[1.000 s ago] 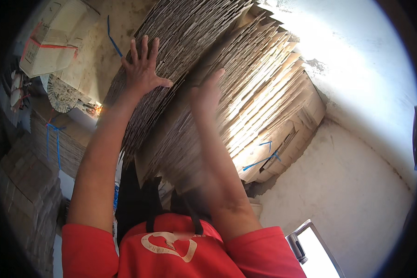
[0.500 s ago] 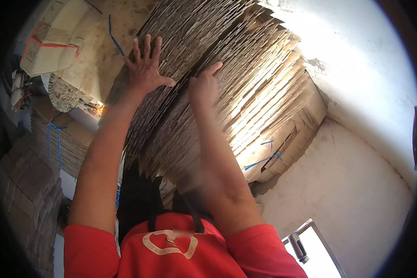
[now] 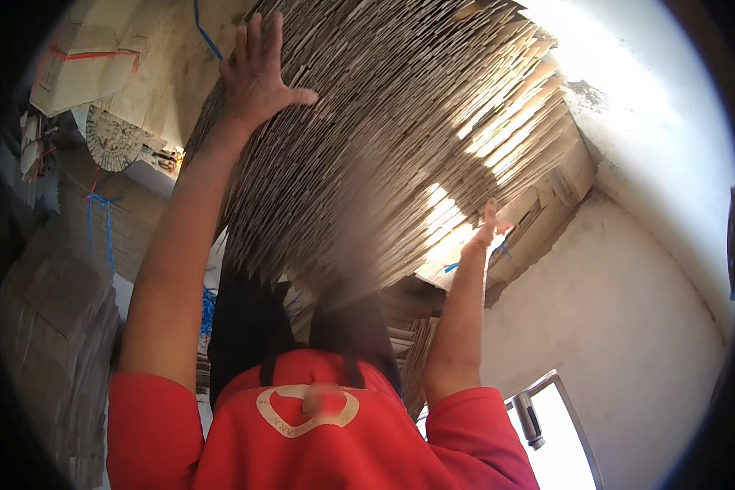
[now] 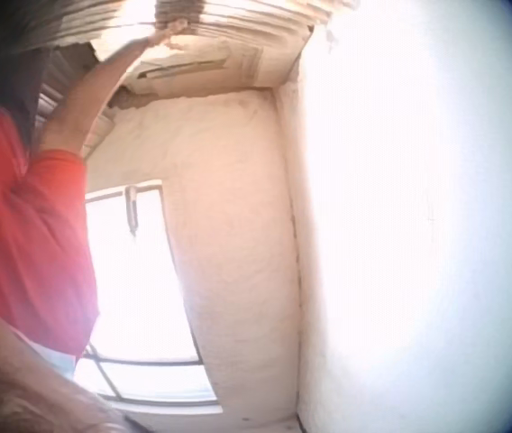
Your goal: The person aligns a large stack of flat cardboard sheets on a table, then wraps and ties a blue plastic strap around the bundle to secure it.
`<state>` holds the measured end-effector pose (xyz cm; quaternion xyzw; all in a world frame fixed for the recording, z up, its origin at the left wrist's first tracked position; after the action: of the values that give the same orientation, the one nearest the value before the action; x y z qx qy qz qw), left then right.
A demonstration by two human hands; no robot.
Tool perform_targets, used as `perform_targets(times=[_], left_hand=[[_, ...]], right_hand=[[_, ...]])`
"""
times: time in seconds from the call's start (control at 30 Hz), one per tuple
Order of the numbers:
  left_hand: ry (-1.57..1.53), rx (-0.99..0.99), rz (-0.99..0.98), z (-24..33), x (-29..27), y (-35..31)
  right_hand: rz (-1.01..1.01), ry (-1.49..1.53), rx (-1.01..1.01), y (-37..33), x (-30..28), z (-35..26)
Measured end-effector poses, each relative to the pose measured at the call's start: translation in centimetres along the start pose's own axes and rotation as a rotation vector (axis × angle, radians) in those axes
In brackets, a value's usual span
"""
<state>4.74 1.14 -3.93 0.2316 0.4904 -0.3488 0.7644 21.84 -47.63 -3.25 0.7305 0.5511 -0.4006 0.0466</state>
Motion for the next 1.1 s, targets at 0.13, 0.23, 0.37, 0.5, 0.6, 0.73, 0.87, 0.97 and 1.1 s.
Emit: perform_targets(times=[0.13,0.23,0.37,0.5,0.6,0.73,0.87,0.97,1.1], left_hand=[[-0.244,-0.162,-0.036,-3.3,0.6,2.1],[-0.346,-0.305,-0.377,-7.0,2.3,4.4],[-0.622,-0.426,-0.605,-6.9,1.8,4.2],[-0.695,-0.355,-0.615,-5.3,1.3,4.0],[-0.693,-0.379,-0.609,-6.4,2.1,2.9],[-0.604,-0.441,-0.703,-8.4,3.1,2.9],[-0.71,-0.427,-0.654,-7.7,3.0,2.7],[-0.646,-0.32,-0.442,-7.4,3.0,3.2],[-0.826,-0.448,-0.467,-3.2,-1.5,3.3]], right_hand=[[-0.442,0.435,0.36,0.9,2.6,5.1],[-0.401,0.244,0.333,2.1,6.0,6.6],[-0.545,0.35,0.23,-4.7,11.1,-2.1],[-0.681,0.496,0.232,-3.0,12.4,0.1],[-0.637,0.52,0.174,-2.8,12.8,-0.2],[-0.537,0.51,0.141,-2.2,12.9,0.2],[-0.39,0.561,0.007,-0.9,12.8,1.4],[-0.2,0.313,-0.359,2.8,12.0,4.3],[-0.155,0.225,-0.563,0.1,12.3,-0.2]])
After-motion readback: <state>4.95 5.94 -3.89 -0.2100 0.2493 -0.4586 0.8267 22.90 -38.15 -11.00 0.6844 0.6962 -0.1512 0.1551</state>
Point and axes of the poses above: each hand's wrist, its own y-axis towards the middle knuckle, its own x-axis out of the palm, z = x × y, the point moved 5 cm from there along y, towards the middle knuckle, and after that the axes turned 4 degrees about -x, right-handed, at the moved point
